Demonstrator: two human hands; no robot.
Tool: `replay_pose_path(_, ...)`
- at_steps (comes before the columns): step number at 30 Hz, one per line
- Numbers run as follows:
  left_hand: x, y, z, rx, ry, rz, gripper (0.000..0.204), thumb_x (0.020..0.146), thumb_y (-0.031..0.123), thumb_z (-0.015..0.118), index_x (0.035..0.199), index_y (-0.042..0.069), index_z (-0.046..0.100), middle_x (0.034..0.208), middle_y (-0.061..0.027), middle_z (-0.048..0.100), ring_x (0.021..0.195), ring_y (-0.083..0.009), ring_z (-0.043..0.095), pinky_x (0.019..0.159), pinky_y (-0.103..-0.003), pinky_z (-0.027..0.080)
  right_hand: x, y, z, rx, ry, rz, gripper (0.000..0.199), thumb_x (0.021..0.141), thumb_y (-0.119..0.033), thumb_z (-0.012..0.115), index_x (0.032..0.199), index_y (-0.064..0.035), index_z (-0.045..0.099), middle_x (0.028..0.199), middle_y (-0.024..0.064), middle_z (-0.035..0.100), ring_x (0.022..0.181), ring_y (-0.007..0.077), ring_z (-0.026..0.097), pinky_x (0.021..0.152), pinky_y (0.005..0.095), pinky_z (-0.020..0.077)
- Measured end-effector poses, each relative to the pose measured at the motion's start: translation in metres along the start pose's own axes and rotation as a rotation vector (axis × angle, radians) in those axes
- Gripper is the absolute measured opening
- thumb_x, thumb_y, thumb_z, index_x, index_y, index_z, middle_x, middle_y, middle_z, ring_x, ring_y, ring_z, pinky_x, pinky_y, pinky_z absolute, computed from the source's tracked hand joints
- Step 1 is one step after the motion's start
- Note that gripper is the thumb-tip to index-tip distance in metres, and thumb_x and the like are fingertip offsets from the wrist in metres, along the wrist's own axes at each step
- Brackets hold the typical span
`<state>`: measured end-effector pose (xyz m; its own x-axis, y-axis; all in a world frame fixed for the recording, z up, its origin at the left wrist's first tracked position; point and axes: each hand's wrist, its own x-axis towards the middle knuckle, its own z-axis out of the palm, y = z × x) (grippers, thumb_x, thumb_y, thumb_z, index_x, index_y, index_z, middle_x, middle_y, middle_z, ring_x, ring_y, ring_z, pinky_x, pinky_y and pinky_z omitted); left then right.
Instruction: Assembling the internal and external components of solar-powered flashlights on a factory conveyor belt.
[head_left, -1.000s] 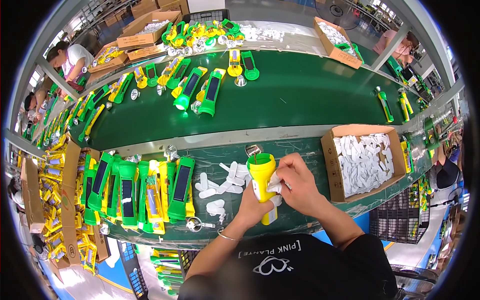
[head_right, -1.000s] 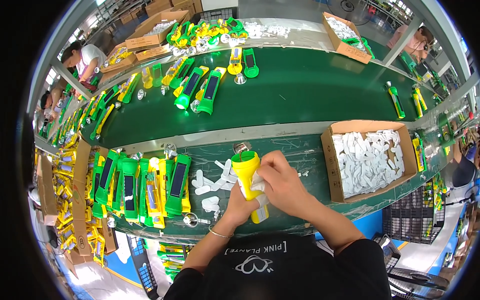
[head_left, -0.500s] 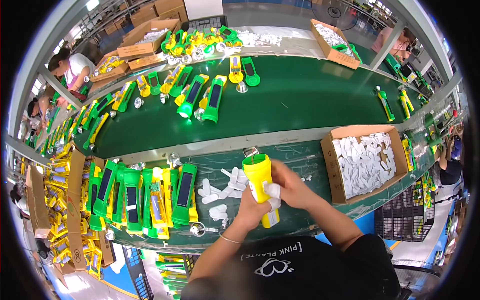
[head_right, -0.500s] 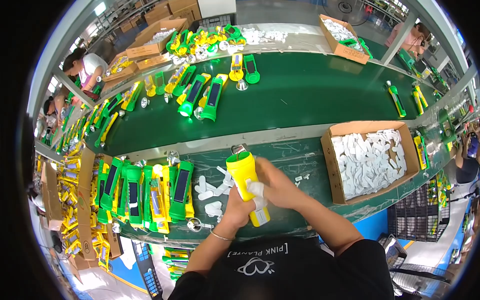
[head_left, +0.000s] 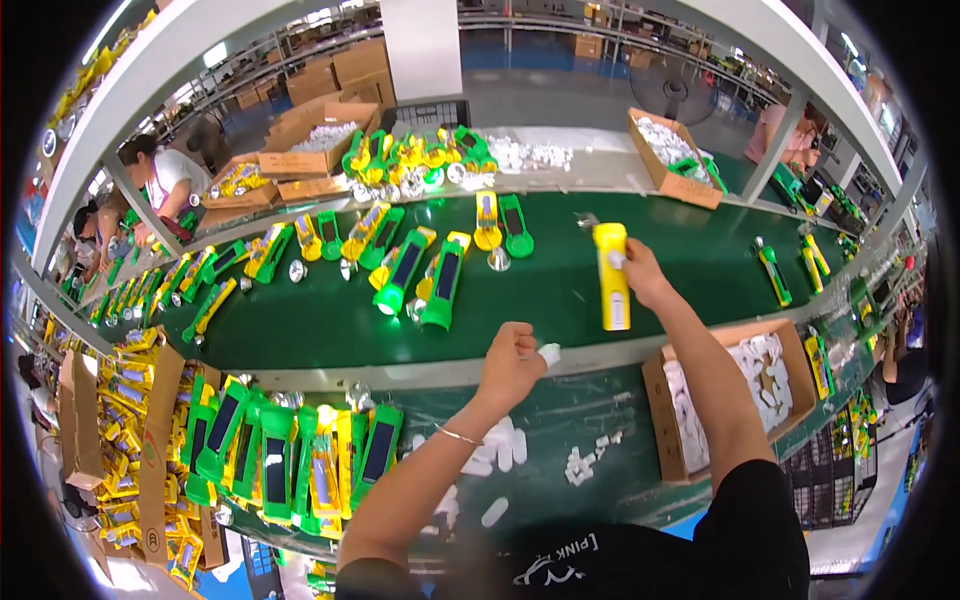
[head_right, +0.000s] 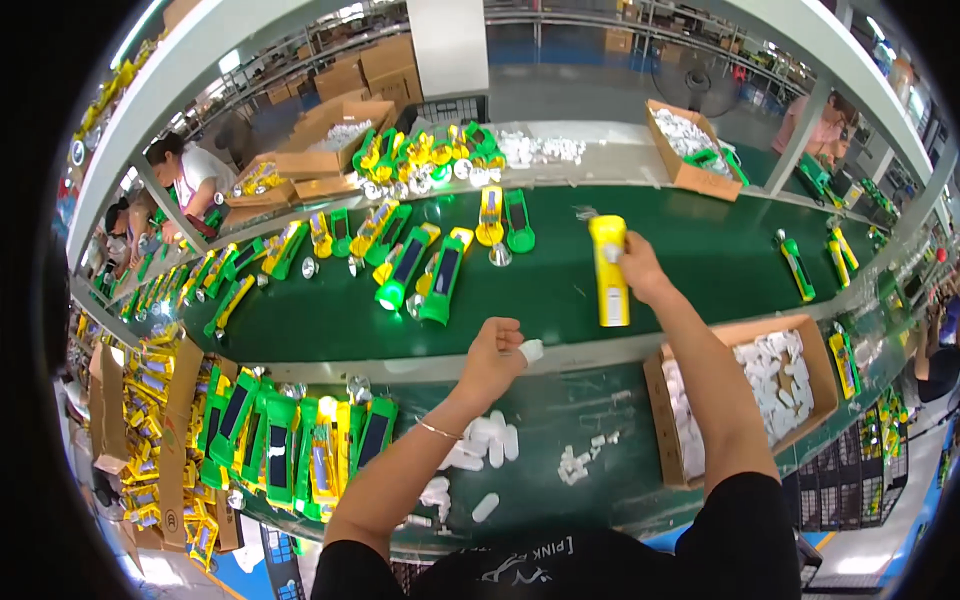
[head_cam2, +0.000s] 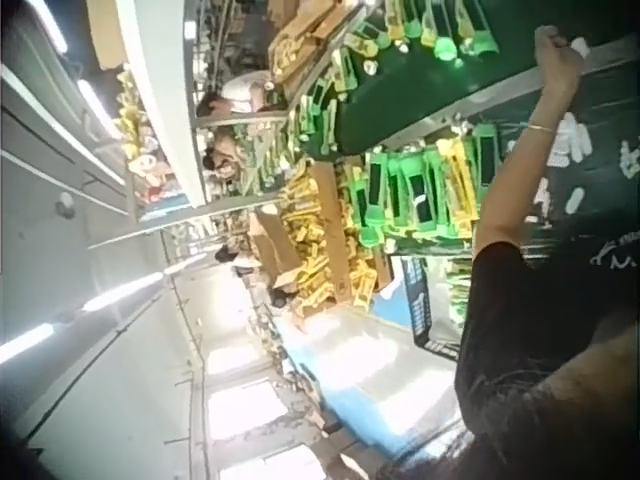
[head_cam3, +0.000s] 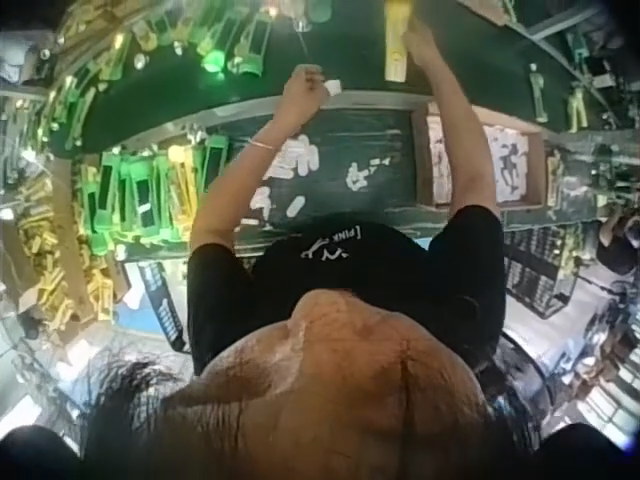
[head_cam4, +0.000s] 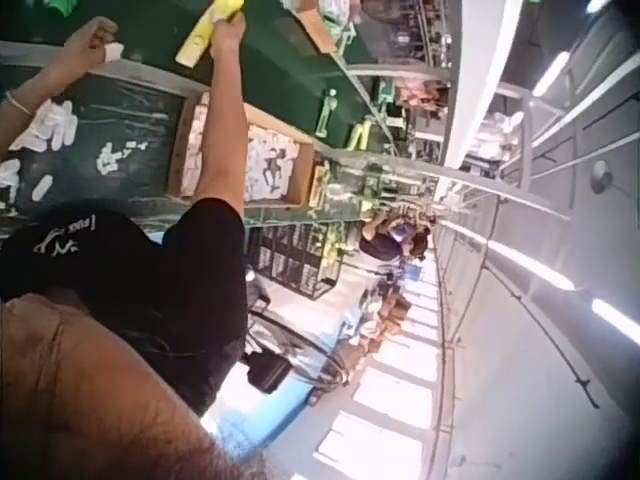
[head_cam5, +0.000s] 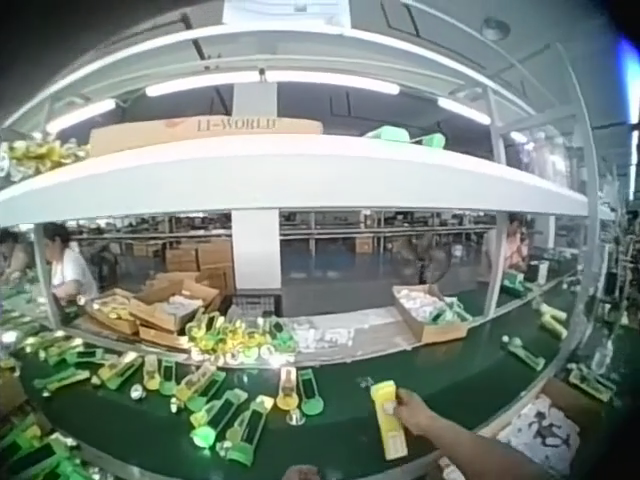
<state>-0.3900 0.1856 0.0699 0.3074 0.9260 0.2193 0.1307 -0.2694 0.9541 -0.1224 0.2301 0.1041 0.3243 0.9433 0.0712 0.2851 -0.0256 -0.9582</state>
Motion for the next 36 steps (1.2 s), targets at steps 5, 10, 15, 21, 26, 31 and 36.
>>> replay_pose_path(5, 0.119, -0.033, -0.043, 0.364, 0.082, 0.181, 0.017, 0.070, 0.003, 0.053, 0.087, 0.003, 0.054, 0.075, -0.0173, 0.059, 0.071, -0.0323, 0.059, 0.064, -0.039, 0.047, 0.069, 0.086, -0.060, 0.041, -0.121, 0.286, 0.030, 0.080, -0.019, 0.058, 0.103, 0.0001, 0.052, 0.087, 0.0078, 0.056, 0.076, 0.0205, 0.055, 0.069, 0.0368, 0.0472)
replay_pose_path(10, 0.228, -0.036, -0.084, 1.244, -0.294, 0.455, 0.036, 0.069, 0.005, 0.056, 0.104, 0.011, 0.053, 0.104, -0.0091, 0.053, 0.101, -0.0286, 0.048, 0.080, -0.037, 0.043, 0.069, 0.023, -0.039, -1.109, 0.038, 0.112, 0.038, 0.076, -0.022, 0.063, 0.106, -0.0028, 0.052, 0.097, 0.0155, 0.055, 0.092, 0.0299, 0.053, 0.080, 0.0387, 0.0439)
replay_pose_path(15, 0.291, -0.056, -0.068, 1.534, -0.491, 1.101, 0.030, 0.068, 0.013, 0.057, 0.098, 0.013, 0.052, 0.096, -0.0024, 0.050, 0.105, -0.0209, 0.043, 0.086, -0.032, 0.036, 0.132, 0.029, 0.021, -1.093, -0.027, -0.911, 0.040, 0.068, -0.015, 0.060, 0.107, -0.0122, 0.052, 0.110, 0.0113, 0.049, 0.105, 0.0268, 0.046, 0.087, 0.0366, 0.0400)
replay_pose_path(21, 0.306, -0.079, -0.048, 1.332, -0.579, 1.169, 0.018, 0.071, 0.015, 0.053, 0.089, 0.013, 0.055, 0.092, -0.0006, 0.050, 0.102, -0.0181, 0.044, 0.085, -0.031, 0.038, 0.164, 0.035, 0.101, -1.087, -0.430, -0.980, 0.026, 0.071, -0.005, 0.052, 0.096, -0.0118, 0.053, 0.113, 0.0049, 0.048, 0.111, 0.0212, 0.043, 0.093, 0.0361, 0.0347)
replay_pose_path(26, 0.279, -0.044, -0.058, 1.224, -0.490, 1.204, 0.026, 0.071, 0.011, 0.053, 0.097, 0.011, 0.055, 0.103, -0.0039, 0.047, 0.108, -0.0217, 0.043, 0.088, -0.031, 0.039, 0.138, 0.010, 0.080, -1.104, -0.384, -1.132, 0.020, 0.072, -0.002, 0.050, 0.091, -0.0082, 0.050, 0.111, 0.0060, 0.051, 0.114, 0.0219, 0.042, 0.101, 0.0408, 0.0278)
replay_pose_path(31, 0.215, 0.014, -0.052, 0.701, -0.447, 1.012, 0.048, 0.060, 0.005, 0.065, 0.107, 0.012, 0.055, 0.102, -0.0080, 0.051, 0.098, -0.0271, 0.051, 0.083, -0.035, 0.043, 0.073, -0.056, 0.021, -1.116, -0.390, -1.103, 0.024, 0.072, 0.000, 0.052, 0.095, -0.0065, 0.047, 0.107, 0.0106, 0.052, 0.108, 0.0267, 0.048, 0.100, 0.0438, 0.0287)
replay_pose_path(36, 0.135, 0.057, -0.055, -0.543, -0.689, -0.002, 0.037, 0.070, -0.003, 0.063, 0.105, 0.004, 0.053, 0.106, -0.0093, 0.055, 0.098, -0.0199, 0.054, 0.082, -0.027, 0.043, -0.022, -0.139, 0.006, -0.628, -0.488, -0.538, 0.037, 0.082, -0.009, 0.053, 0.114, -0.0015, 0.036, 0.101, 0.0136, 0.050, 0.090, 0.0302, 0.053, 0.079, 0.0360, 0.0417)
